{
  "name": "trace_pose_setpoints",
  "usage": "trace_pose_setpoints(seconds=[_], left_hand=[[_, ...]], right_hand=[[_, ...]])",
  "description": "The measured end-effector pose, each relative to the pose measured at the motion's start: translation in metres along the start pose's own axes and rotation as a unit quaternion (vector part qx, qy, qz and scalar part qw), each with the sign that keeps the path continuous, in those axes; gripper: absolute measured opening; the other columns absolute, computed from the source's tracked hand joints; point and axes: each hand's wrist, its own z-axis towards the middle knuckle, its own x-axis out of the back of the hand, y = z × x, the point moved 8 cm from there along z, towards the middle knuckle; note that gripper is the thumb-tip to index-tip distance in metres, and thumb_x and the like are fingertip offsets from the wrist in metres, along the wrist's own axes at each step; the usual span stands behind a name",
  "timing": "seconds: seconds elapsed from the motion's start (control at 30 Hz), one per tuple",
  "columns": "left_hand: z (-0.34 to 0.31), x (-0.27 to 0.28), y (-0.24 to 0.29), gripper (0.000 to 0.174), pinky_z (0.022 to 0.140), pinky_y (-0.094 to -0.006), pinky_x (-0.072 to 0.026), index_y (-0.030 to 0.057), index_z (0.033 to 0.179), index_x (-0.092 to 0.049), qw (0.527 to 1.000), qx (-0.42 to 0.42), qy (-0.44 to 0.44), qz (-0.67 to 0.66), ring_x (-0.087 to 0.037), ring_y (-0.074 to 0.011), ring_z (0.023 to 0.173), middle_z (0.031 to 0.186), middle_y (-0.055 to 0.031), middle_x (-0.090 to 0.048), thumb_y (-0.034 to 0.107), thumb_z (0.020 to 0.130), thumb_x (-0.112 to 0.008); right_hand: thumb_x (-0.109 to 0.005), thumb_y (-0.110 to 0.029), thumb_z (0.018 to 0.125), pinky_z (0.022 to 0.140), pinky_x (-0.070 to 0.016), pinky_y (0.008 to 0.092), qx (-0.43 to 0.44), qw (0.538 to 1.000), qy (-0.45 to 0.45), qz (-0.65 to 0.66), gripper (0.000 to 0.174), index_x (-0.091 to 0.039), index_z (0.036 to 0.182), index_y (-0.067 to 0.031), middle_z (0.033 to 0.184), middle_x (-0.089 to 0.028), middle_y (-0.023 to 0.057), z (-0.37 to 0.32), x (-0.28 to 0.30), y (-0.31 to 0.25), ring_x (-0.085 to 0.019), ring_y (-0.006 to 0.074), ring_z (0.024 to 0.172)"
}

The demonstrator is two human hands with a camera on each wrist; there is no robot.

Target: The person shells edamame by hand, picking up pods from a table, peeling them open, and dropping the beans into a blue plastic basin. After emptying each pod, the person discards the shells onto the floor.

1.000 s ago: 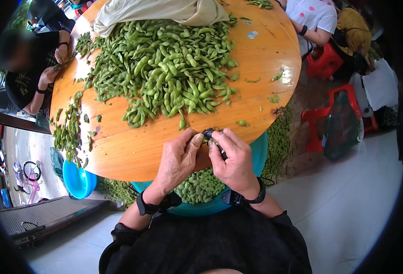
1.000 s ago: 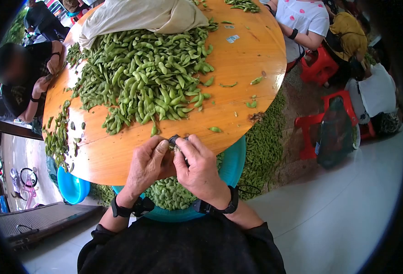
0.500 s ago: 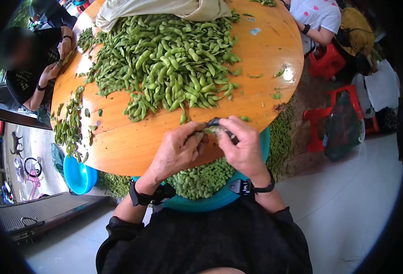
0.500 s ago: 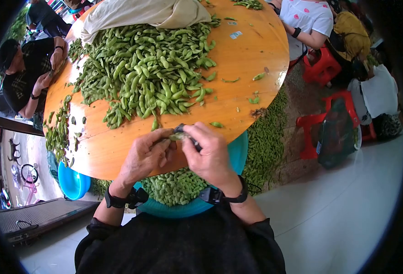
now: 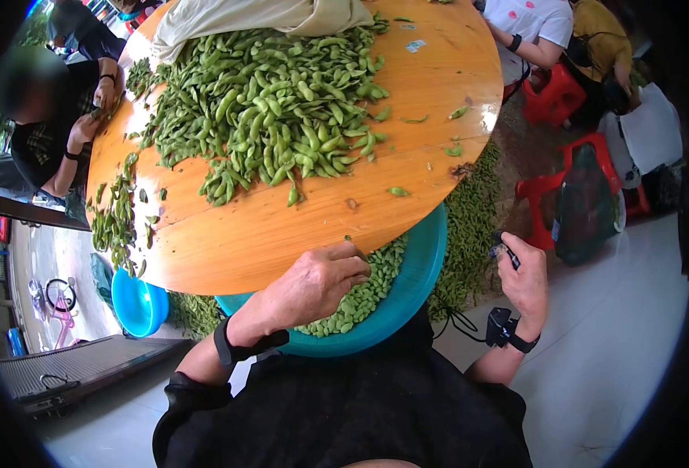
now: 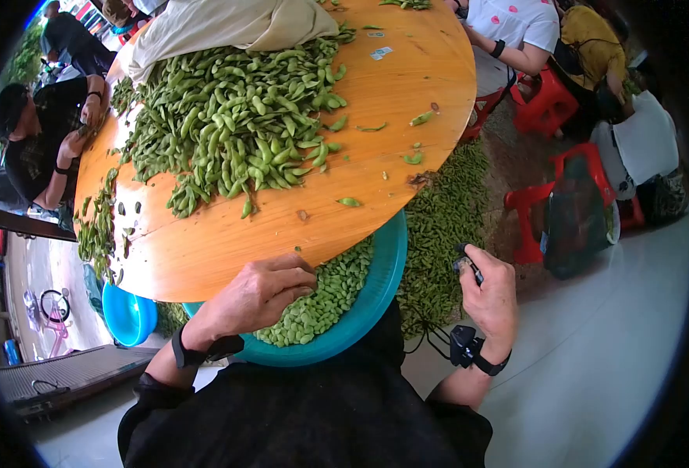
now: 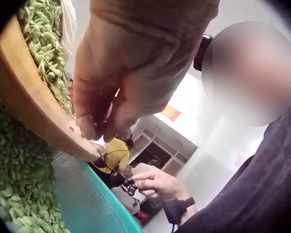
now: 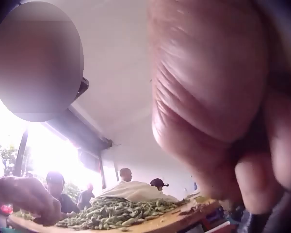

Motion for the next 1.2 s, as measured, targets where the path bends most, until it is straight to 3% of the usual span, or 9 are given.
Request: trace_pose_setpoints(seconds=[0.07,0.13,0.23,0.33,0.43,0.73,0.83,0.93,1.2], left_hand=[[0.004,-0.004,-0.007,0.008,0.073,-0.0362,-0.0552,-0.0025,0.097,-0.064,1.0,-0.017,-0.012,-0.014,-0.067,-0.0279,0.087,0.096,-0.0118,-0.065,-0.001,0.089,-0.061],[0.01,0.005,-0.044,0.01,0.076,-0.0328,-0.0546,-0.0025,0.1,-0.064,0.968,0.16,0.01,-0.195,-0.066,-0.0213,0.089,0.099,-0.009,-0.065,-0.003,0.092,-0.058],[0.029,0.059,-0.056,0.015,0.08,-0.03,-0.0532,-0.0014,0.105,-0.065,0.957,0.039,0.253,-0.137,-0.064,-0.0175,0.094,0.105,-0.008,-0.065,-0.003,0.092,-0.059],[0.04,0.072,-0.01,0.017,0.085,-0.0315,-0.0521,-0.0008,0.105,-0.066,0.969,-0.028,0.24,0.058,-0.063,-0.0202,0.101,0.108,-0.01,-0.064,-0.004,0.089,-0.061],[0.057,0.046,-0.01,0.019,0.09,-0.0343,-0.0502,-0.0001,0.105,-0.067,0.989,0.015,0.136,0.06,-0.061,-0.0248,0.108,0.114,-0.0126,-0.063,-0.003,0.088,-0.062],[0.087,0.004,-0.018,0.014,0.08,-0.0387,-0.0495,0.0001,0.096,-0.064,0.963,-0.044,0.084,0.251,-0.057,-0.033,0.1,0.1,-0.0139,-0.059,0.0,0.082,-0.065],[0.078,0.015,-0.005,0.008,0.073,-0.0376,-0.0502,-0.0006,0.091,-0.061,0.969,-0.076,0.124,0.202,-0.061,-0.0319,0.089,0.092,-0.0122,-0.062,0.0,0.083,-0.065],[0.048,0.039,-0.009,0.005,0.059,-0.0288,-0.0492,-0.0007,0.094,-0.059,0.985,0.067,0.156,0.025,-0.065,-0.0191,0.067,0.077,-0.0108,-0.066,-0.003,0.09,-0.06],[-0.083,0.005,-0.036,0.009,0.066,-0.0248,-0.0513,0.0001,0.094,-0.061,0.886,0.265,0.043,-0.378,-0.063,-0.0106,0.079,0.094,-0.0098,-0.069,-0.006,0.089,-0.066]], right_hand=[[-0.061,0.001,0.085,0.063,-0.0493,0.0332,0.009,1.0,0.004,0.028,0.023,-0.065,0.108,0.0048,0.085,-0.067,0.0203,0.001,-0.005,0.0,-0.064,0.0261,0.067],[-0.061,0.001,0.086,0.063,-0.0491,0.0328,0.032,0.999,0.014,0.035,0.022,-0.065,0.107,0.005,0.085,-0.067,0.0198,0.004,-0.009,-0.003,-0.063,0.0252,0.066],[-0.061,0.002,0.086,0.063,-0.049,0.0323,0.055,0.997,0.02,0.059,0.021,-0.065,0.107,0.0052,0.085,-0.067,0.0187,0.006,-0.011,-0.011,-0.063,0.0237,0.066],[-0.061,0.003,0.086,0.063,-0.049,0.0318,0.05,0.995,0.018,0.086,0.021,-0.065,0.106,0.0051,0.084,-0.067,0.0177,0.006,-0.016,-0.005,-0.063,0.0226,0.067],[-0.061,0.002,0.087,0.062,-0.0488,0.031,0.045,0.994,0.011,0.103,0.02,-0.066,0.106,0.0048,0.083,-0.067,0.0169,0.008,-0.021,-0.003,-0.063,0.0218,0.066],[-0.063,0.001,0.086,0.06,-0.0478,0.0305,0.056,0.991,-0.001,0.118,0.018,-0.065,0.104,0.0052,0.083,-0.067,0.0152,0.006,-0.033,-0.015,-0.062,0.0208,0.064],[-0.062,0.003,0.086,0.057,-0.046,0.0288,0.063,0.985,-0.006,0.158,0.018,-0.065,0.103,0.006,0.081,-0.066,0.0131,0.008,-0.04,-0.026,-0.059,0.0166,0.061],[-0.061,0.004,0.087,0.054,-0.0439,0.0258,0.053,0.976,-0.02,0.211,0.017,-0.065,0.103,0.0066,0.079,-0.064,0.0096,0.009,-0.048,-0.038,-0.056,0.0109,0.06],[-0.06,0.004,0.09,0.048,-0.0359,0.0205,-0.002,0.959,-0.027,0.282,0.019,-0.066,0.108,0.0053,0.076,-0.061,0.0016,0.013,-0.053,-0.03,-0.047,0.0029,0.056]])
